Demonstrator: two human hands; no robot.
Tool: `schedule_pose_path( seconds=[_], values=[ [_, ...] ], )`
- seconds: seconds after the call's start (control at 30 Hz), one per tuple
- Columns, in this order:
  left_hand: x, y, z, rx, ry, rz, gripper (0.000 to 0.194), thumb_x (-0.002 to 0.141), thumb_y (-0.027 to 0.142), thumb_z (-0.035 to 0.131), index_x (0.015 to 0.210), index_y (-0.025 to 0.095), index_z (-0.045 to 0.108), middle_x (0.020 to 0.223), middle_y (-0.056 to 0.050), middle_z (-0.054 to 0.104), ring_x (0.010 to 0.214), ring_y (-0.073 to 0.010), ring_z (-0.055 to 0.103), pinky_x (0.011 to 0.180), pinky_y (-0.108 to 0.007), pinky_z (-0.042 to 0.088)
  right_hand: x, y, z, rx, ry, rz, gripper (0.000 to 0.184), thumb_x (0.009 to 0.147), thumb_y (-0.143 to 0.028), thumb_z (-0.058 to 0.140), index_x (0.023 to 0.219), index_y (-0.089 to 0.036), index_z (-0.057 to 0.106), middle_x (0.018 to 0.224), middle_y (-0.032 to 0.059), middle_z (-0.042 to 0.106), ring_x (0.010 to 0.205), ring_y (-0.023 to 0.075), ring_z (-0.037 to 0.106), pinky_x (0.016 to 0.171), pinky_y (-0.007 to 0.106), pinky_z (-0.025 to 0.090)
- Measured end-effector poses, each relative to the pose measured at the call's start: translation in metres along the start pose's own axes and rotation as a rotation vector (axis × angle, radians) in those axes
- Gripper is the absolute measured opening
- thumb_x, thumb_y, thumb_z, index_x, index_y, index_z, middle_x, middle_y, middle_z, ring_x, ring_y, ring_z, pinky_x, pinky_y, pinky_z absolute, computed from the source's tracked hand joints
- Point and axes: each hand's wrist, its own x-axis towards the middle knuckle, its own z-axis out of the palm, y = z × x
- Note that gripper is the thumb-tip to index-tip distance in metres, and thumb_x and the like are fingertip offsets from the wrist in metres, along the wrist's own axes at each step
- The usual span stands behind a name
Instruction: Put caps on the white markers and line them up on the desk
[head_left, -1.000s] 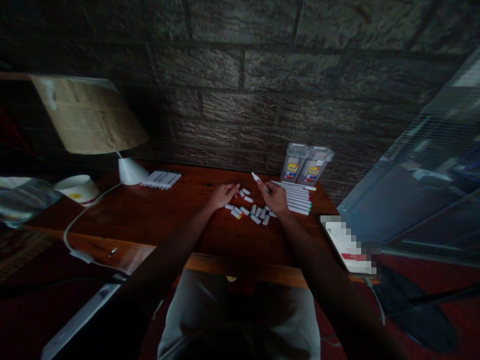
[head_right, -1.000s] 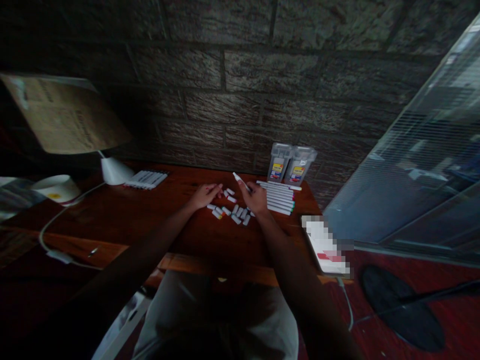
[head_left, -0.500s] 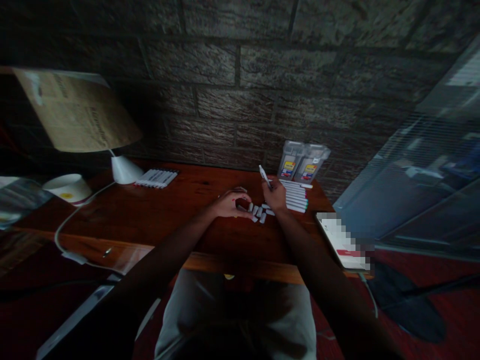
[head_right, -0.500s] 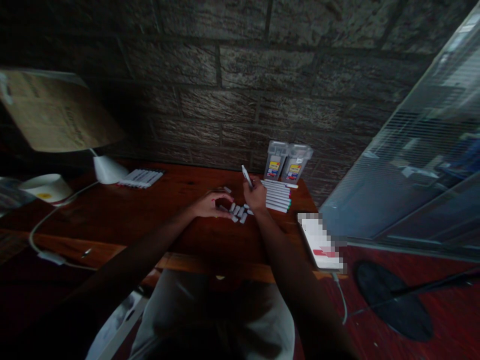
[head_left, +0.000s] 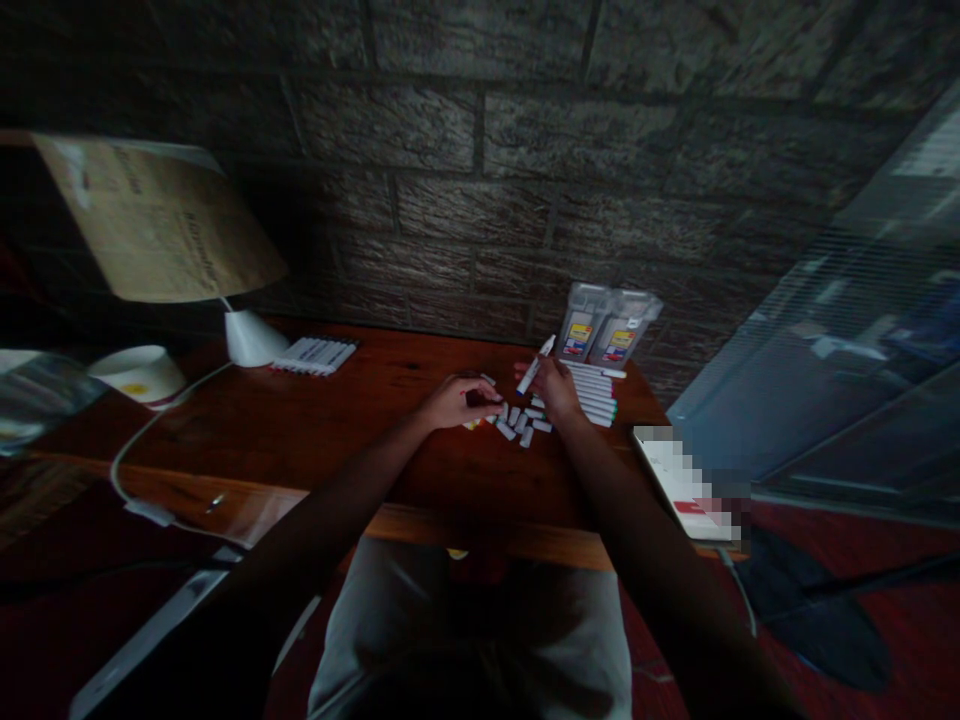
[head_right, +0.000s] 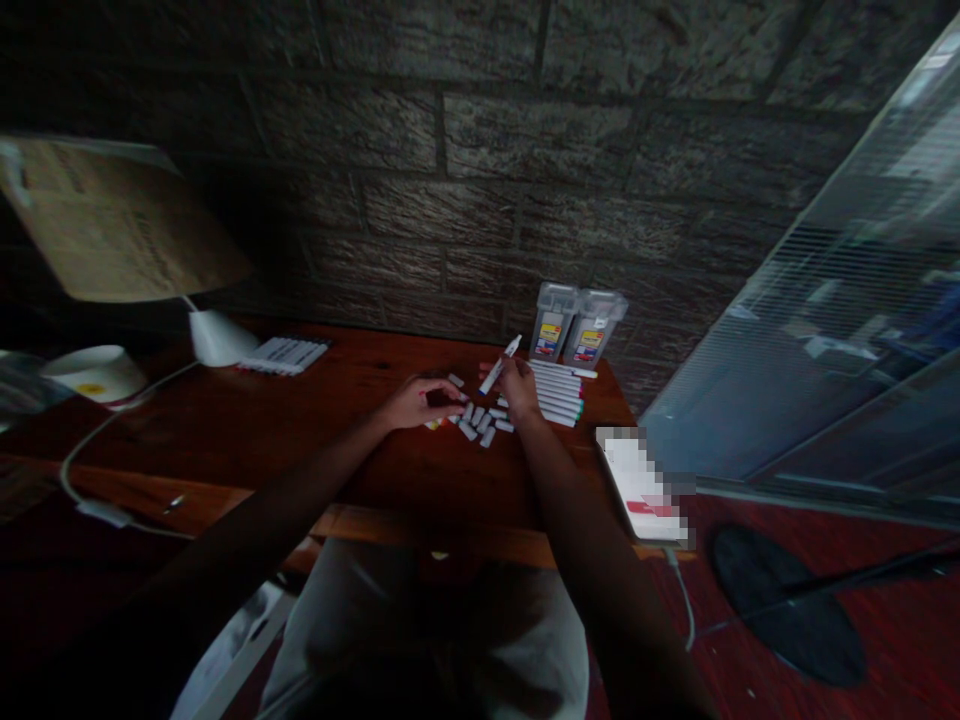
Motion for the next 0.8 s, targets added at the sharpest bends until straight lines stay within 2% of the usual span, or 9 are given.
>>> schedule_pose_path(
  seconds=[0.13, 0.27, 0.37, 0.43, 0.47, 0.57, 0.6, 0.67, 0.8],
  values=[
    [0.001, -0.002, -0.004, 0.060, 0.145, -0.059, 0.028, 0.088, 0.046, 0.064, 0.090, 0.019, 0.071, 0.089, -0.006, 0.075, 0.082, -0.0167, 0.067, 0.080, -0.029, 0.051, -0.001, 0.002, 0.000, -0.022, 0.001, 0.035, 0.016, 0.093, -0.038, 0.052, 0.089, -0.023, 0.047, 0.079, 0.0048, 0.076, 0.066, 0.0182, 0.071, 0.058, 0.028, 0.057],
    [0.002, -0.017, -0.009, 0.177, 0.334, -0.170, 0.032, 0.091, 0.048, 0.056, 0.088, 0.020, 0.070, 0.087, -0.004, 0.074, 0.079, -0.0167, 0.066, 0.078, -0.028, 0.050, 0.001, 0.005, 0.001, -0.073, 0.032, 0.008, 0.019, 0.089, -0.040, 0.057, 0.089, -0.023, 0.048, 0.078, 0.0020, 0.073, 0.060, 0.0159, 0.068, 0.056, 0.027, 0.055],
    [0.002, -0.026, -0.012, 0.218, 0.334, -0.266, 0.035, 0.092, 0.050, 0.052, 0.087, 0.021, 0.069, 0.078, -0.002, 0.071, 0.071, -0.0157, 0.063, 0.072, -0.027, 0.048, 0.003, 0.003, -0.003, -0.186, 0.092, -0.078, 0.020, 0.086, -0.040, 0.057, 0.092, -0.022, 0.055, 0.073, -0.0002, 0.069, 0.054, 0.0128, 0.062, 0.051, 0.024, 0.049],
    [0.002, -0.029, -0.013, 0.232, 0.298, -0.289, 0.035, 0.092, 0.051, 0.051, 0.085, 0.021, 0.069, 0.076, -0.002, 0.071, 0.071, -0.0158, 0.062, 0.071, -0.027, 0.048, 0.001, -0.004, -0.011, -0.318, 0.066, -0.158, 0.019, 0.083, -0.037, 0.057, 0.091, -0.020, 0.062, 0.070, -0.0009, 0.067, 0.054, 0.0118, 0.059, 0.050, 0.022, 0.046],
    [0.002, -0.030, -0.013, 0.236, 0.286, -0.289, 0.036, 0.092, 0.051, 0.051, 0.084, 0.021, 0.069, 0.076, -0.002, 0.071, 0.072, -0.0160, 0.062, 0.071, -0.027, 0.047, -0.001, -0.009, -0.017, -0.398, -0.006, -0.192, 0.019, 0.081, -0.034, 0.058, 0.090, -0.019, 0.065, 0.069, -0.0010, 0.067, 0.056, 0.0119, 0.059, 0.052, 0.022, 0.045],
    [0.001, -0.031, -0.012, 0.231, 0.279, -0.296, 0.036, 0.091, 0.052, 0.051, 0.083, 0.021, 0.069, 0.077, -0.002, 0.070, 0.073, -0.0161, 0.063, 0.071, -0.027, 0.047, -0.009, -0.028, -0.040, -0.646, -0.406, -0.175, 0.013, 0.069, -0.027, 0.069, 0.078, -0.018, 0.072, 0.069, -0.0008, 0.070, 0.063, 0.0135, 0.063, 0.058, 0.022, 0.047],
    [0.001, -0.031, -0.012, 0.229, 0.279, -0.302, 0.037, 0.091, 0.052, 0.051, 0.083, 0.021, 0.068, 0.075, -0.002, 0.070, 0.072, -0.0160, 0.062, 0.071, -0.027, 0.046, -0.012, -0.034, -0.048, -0.692, -0.499, -0.154, 0.014, 0.066, -0.027, 0.073, 0.077, -0.018, 0.073, 0.069, -0.0008, 0.071, 0.063, 0.0135, 0.063, 0.057, 0.022, 0.047],
    [0.001, -0.032, -0.012, 0.232, 0.280, -0.307, 0.037, 0.092, 0.052, 0.050, 0.082, 0.021, 0.068, 0.073, -0.001, 0.069, 0.069, -0.0158, 0.062, 0.070, -0.027, 0.046, -0.016, -0.043, -0.059, -0.744, -0.611, -0.022, 0.019, 0.062, -0.030, 0.078, 0.077, -0.019, 0.075, 0.067, -0.0002, 0.072, 0.056, 0.0136, 0.061, 0.051, 0.023, 0.045],
    [0.002, -0.032, -0.012, 0.246, 0.287, -0.318, 0.038, 0.092, 0.053, 0.048, 0.080, 0.021, 0.067, 0.070, -0.001, 0.068, 0.067, -0.0157, 0.060, 0.067, -0.027, 0.045, -0.022, -0.047, -0.064, -0.791, -0.669, 0.099, 0.022, 0.053, -0.029, 0.085, 0.071, -0.019, 0.076, 0.063, 0.0006, 0.072, 0.051, 0.0132, 0.060, 0.046, 0.022, 0.043]
  ],
)
